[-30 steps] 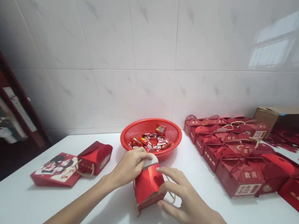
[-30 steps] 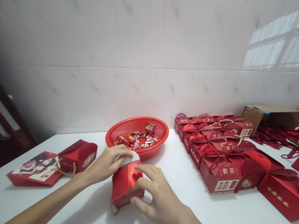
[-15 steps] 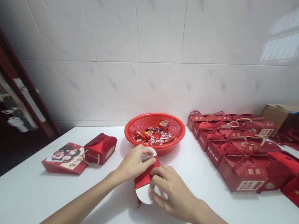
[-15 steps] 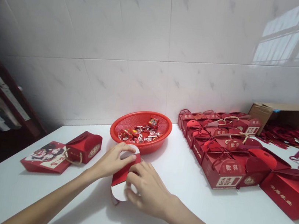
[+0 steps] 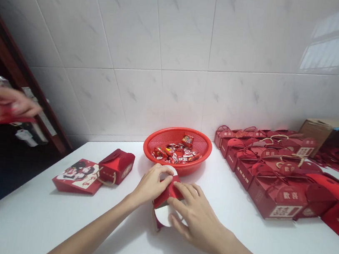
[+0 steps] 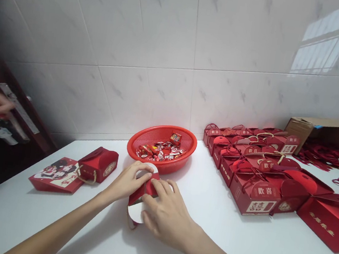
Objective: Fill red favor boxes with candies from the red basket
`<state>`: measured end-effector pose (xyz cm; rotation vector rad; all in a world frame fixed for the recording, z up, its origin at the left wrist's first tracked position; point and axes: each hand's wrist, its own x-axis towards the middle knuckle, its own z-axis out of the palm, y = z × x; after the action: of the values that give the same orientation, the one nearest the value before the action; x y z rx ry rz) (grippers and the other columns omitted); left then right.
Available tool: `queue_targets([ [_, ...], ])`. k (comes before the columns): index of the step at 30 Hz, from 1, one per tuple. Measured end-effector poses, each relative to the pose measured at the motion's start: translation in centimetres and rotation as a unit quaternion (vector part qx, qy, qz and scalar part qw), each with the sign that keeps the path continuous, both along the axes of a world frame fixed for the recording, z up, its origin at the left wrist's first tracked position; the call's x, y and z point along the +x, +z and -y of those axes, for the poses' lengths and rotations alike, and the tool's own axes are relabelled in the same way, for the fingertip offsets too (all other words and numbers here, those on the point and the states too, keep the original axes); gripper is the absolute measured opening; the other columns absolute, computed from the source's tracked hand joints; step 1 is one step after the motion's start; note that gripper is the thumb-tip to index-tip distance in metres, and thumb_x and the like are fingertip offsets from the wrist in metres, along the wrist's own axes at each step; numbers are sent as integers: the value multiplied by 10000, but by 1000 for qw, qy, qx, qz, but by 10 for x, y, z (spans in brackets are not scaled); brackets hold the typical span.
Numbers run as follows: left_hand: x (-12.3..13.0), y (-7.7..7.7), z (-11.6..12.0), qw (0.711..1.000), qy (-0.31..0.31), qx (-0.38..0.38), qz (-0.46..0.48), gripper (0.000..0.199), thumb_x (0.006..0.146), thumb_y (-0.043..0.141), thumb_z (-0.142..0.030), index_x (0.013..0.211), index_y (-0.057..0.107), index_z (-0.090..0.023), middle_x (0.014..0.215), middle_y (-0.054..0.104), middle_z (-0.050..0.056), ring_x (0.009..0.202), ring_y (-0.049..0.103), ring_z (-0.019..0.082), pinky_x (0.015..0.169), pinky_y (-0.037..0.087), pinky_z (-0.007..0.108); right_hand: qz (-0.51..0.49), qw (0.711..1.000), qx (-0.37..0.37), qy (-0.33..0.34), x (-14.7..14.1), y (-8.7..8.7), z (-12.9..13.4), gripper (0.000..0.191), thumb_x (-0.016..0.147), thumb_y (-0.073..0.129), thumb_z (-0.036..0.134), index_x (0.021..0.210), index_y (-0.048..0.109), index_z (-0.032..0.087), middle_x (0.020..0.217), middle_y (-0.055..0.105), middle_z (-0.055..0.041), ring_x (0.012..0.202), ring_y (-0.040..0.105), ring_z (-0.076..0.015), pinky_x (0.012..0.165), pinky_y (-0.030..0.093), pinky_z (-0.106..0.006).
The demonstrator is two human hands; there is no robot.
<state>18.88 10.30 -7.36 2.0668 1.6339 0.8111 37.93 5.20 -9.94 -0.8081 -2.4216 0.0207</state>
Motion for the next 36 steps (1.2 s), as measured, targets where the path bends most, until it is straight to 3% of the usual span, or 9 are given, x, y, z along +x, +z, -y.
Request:
queue_targets([
  [5, 2, -1, 0, 999, 2, 3, 36, 391, 925, 392, -404, 918, 742, -231, 1003, 696, 64, 1050, 613, 263, 989, 444, 425, -55, 997, -12, -48, -1, -15, 5, 642, 879, 618, 267, 1464, 387, 138, 1414, 528, -233, 1250, 542, -363, 961, 511, -513],
  [9, 4, 0, 3, 998, 19, -15, 59, 263, 803, 549, -355, 919, 744, -222, 1060, 696, 66, 1074, 612, 278, 991, 452, 407, -164, 973, -154, -53, 5, -21, 4, 879, 847, 679, 341, 1565, 180, 249, 1509, 448, -166, 1330, 500, -326, 1027, 492, -482],
  [13, -2, 8, 4, 989, 19, -95, 108, 382, 642, 564, -214, 986, 726, -176, 1115, 698, 76, 1063, 624, 281, 965, 472, 376, -226, 922, -300, -97, 12, -20, 3, 1026, 727, 790, 414, 1559, 210, 265, 1424, 530, -135, 1205, 581, -330, 977, 503, -473],
  [17, -27, 23, 1, 947, -81, -252, 181, 609, 625, 536, -224, 1219, 664, -177, 1204, 693, 68, 1123, 597, 296, 931, 479, 373, -246, 881, -389, -111, 17, -21, 2, 985, 668, 821, 463, 1500, 341, 245, 1338, 595, -121, 1087, 622, -311, 908, 513, -441],
  [20, -52, 26, 0, 905, -185, -325, 204, 786, 605, 637, -177, 1382, 552, -260, 1449, 550, 40, 1307, 481, 315, 1043, 411, 392, -265, 859, -430, -83, 20, -23, 1, 918, 683, 808, 478, 1466, 394, 237, 1342, 592, -127, 1123, 608, -312, 926, 501, -433],
  [22, -65, 21, 1, 889, -217, -353, 195, 913, 601, 741, -178, 1458, 452, -299, 1537, 448, 41, 1379, 411, 318, 1100, 358, 406, -281, 855, -432, -56, 21, -25, 0, 872, 699, 804, 472, 1450, 420, 252, 1358, 584, -124, 1166, 592, -314, 947, 493, -434],
  [26, -73, 3, 2, 886, -235, -352, 191, 1026, 614, 838, -255, 1508, 340, -324, 1520, 452, 70, 1400, 391, 309, 1112, 350, 421, -308, 837, -452, -8, 20, -31, -3, 768, 709, 809, 454, 1372, 496, 225, 1305, 620, -132, 1117, 629, -306, 920, 511, -430],
  [31, -62, -15, -4, 904, -216, -299, 214, 879, 649, 838, -345, 1430, 441, -279, 1424, 535, 93, 1311, 490, 304, 1055, 421, 428, -325, 807, -493, 31, 20, -30, -14, 649, 757, 767, 445, 1293, 509, 187, 1231, 657, -136, 1027, 675, -284, 849, 539, -410],
  [36, -61, -10, -7, 925, -188, -280, 176, 963, 683, 829, -355, 1517, 353, -289, 1401, 578, 101, 1292, 526, 287, 1078, 411, 432, -305, 842, -445, 13, 33, -21, -25, 730, 778, 739, 476, 1388, 432, 218, 1283, 633, -127, 1075, 661, -271, 896, 538, -412],
])
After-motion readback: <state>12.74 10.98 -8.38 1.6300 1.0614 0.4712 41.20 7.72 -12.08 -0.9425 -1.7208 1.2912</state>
